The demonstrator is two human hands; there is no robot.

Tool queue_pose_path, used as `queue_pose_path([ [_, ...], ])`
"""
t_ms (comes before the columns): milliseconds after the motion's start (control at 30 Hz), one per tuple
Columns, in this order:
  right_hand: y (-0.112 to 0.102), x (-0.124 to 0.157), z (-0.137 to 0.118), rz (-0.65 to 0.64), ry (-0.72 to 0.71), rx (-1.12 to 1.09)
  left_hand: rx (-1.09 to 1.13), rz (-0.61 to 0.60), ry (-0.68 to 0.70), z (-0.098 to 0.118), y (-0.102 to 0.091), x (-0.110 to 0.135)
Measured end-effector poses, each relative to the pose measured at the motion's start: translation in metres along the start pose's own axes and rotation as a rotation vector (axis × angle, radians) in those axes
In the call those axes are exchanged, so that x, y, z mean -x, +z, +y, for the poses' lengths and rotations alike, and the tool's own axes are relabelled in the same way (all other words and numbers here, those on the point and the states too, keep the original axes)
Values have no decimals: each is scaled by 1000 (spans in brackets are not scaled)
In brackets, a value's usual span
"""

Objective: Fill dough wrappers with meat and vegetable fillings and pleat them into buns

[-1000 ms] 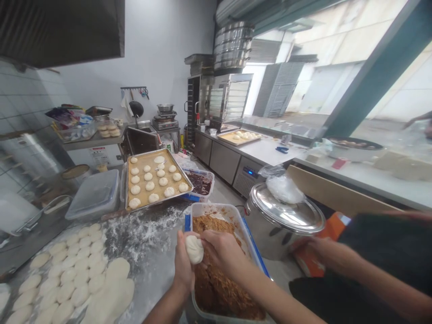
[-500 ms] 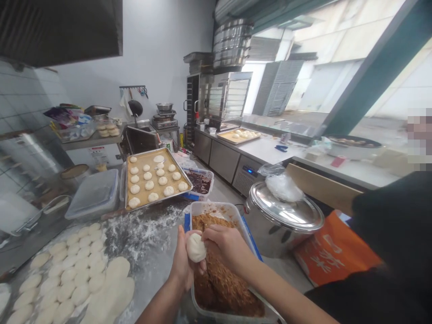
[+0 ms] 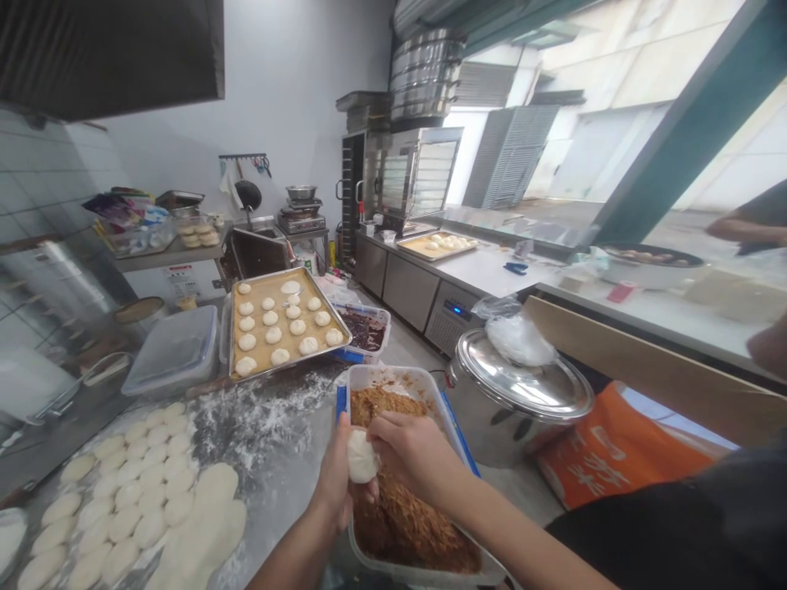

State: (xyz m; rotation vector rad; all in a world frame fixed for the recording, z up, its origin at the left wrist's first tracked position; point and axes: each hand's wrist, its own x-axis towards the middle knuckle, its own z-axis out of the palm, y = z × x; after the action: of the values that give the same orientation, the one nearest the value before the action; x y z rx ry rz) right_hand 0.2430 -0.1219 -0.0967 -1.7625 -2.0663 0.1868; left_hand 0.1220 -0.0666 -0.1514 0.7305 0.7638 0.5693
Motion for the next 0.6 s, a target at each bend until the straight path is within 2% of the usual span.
queue_pose_path([
  [167, 0, 0, -1, -25, -99, -5, -11, 5, -81, 1, -1, -3],
  [367, -5, 1, 1, -27, -54, -14, -17, -45, -54, 1, 1, 3],
  [600, -13, 2, 0, -113, -134, -87, -65, -73, -165, 2, -3, -2],
])
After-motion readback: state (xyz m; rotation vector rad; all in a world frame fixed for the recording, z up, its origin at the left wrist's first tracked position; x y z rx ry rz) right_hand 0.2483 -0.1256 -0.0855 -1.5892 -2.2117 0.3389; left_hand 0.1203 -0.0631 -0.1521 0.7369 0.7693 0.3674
